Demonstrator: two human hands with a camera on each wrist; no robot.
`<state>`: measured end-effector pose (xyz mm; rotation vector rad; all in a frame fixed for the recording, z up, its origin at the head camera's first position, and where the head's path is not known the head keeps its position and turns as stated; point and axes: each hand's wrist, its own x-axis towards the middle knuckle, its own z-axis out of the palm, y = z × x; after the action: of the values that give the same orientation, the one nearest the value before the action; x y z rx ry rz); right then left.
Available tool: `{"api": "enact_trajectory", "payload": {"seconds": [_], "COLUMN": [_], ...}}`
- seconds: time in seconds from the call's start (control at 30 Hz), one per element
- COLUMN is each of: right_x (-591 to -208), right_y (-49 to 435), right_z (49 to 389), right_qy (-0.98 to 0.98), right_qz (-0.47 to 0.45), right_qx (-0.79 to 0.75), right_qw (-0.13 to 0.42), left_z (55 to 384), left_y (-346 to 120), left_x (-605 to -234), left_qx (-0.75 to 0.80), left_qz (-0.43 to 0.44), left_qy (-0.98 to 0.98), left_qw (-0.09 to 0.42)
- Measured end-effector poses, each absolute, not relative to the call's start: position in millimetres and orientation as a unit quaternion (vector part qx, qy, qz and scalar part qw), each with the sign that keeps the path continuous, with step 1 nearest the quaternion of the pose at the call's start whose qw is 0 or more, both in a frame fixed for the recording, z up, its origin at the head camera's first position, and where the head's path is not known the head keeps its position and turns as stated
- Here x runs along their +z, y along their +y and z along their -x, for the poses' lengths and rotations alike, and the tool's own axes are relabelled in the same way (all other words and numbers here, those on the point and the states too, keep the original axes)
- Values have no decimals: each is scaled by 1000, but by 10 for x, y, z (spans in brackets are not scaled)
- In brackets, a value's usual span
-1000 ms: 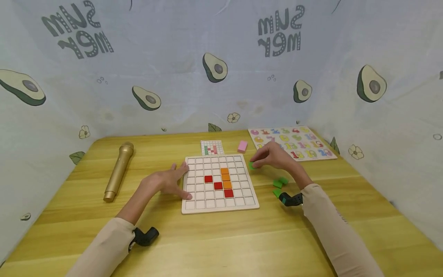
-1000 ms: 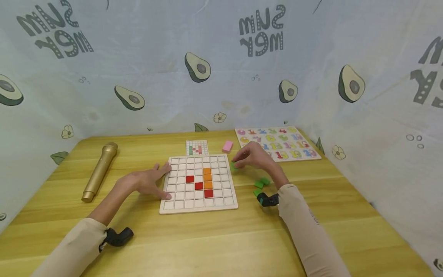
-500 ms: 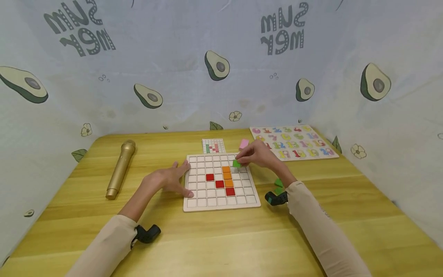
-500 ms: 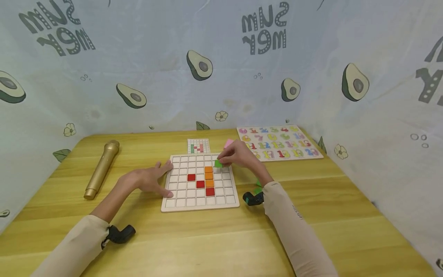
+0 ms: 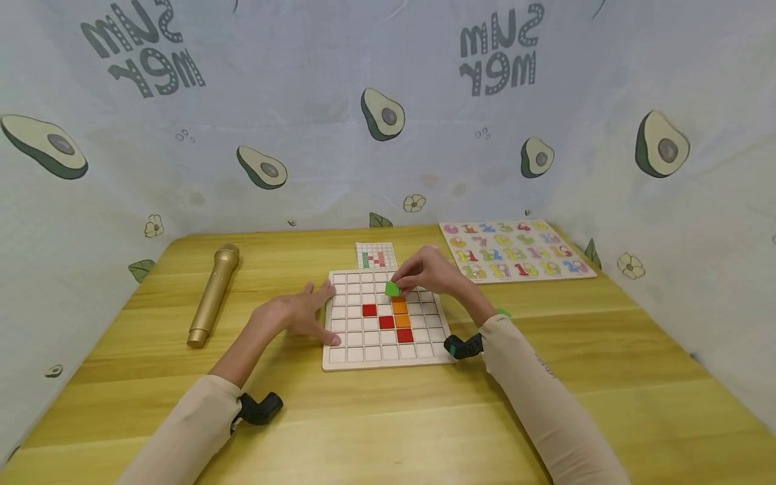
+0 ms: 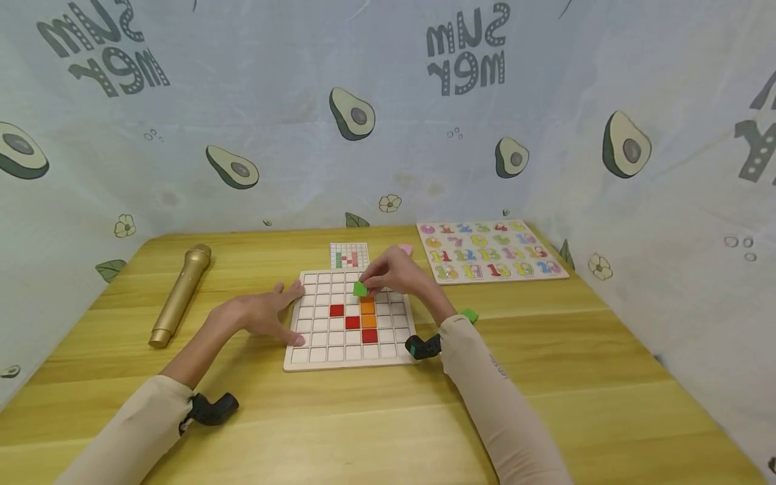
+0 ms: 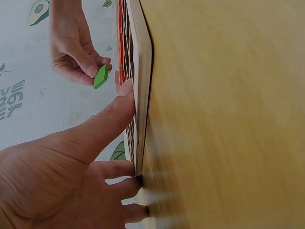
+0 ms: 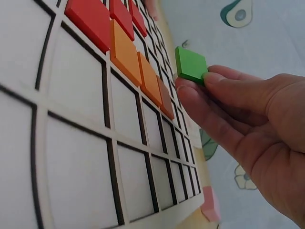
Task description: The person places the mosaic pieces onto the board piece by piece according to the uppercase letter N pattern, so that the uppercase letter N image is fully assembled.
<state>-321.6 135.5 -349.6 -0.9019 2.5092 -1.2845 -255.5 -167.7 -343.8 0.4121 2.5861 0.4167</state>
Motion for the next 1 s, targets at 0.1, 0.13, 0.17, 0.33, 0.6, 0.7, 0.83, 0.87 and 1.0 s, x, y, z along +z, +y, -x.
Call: {"api": "enact_trajectory", "payload": {"seconds": [0.1,0.13,0.17,0.33,0.6,0.7,0.83,0.87,1.0], "right_x": [-3504,-3504,-3510,-3535,-3602,-3619,-3627,-3625,-3617], "right_y": [1283,1262,1238,1091,852,768,675,660,611], "right_z": [3214,3213,3215,3217,3230,3247,3251,3248,3232], "right_qy": [840,840,839,841,848,851,855,856,855], "right_qz": [304,304,304,310,307,314,318,317,318], "right_qx": [-438,-438,-439,-430,-419,-410,-401,-400,-402], "right_qw": [103,104,106,107,100,94,80,78,73], "left_z": [2570,2576,2582,2585,2573,2568,2563,2564,2569], "left_y": [-1671,-1663,-1654,-1621,-1650,-1667,-1688,-1687,-1688], "left_x": [-3446,-3448,-3449,-3444,-3430,-3428,-3427,-3425,-3424], "left_qx": [154,155,156,158,150,145,143,145,145], "left_qz": [-158,-159,-159,-149,-148,-146,-143,-143,-142], "left_qy": [945,945,945,945,945,947,948,948,948], "left_qw": [241,240,240,246,249,247,244,245,245]}}
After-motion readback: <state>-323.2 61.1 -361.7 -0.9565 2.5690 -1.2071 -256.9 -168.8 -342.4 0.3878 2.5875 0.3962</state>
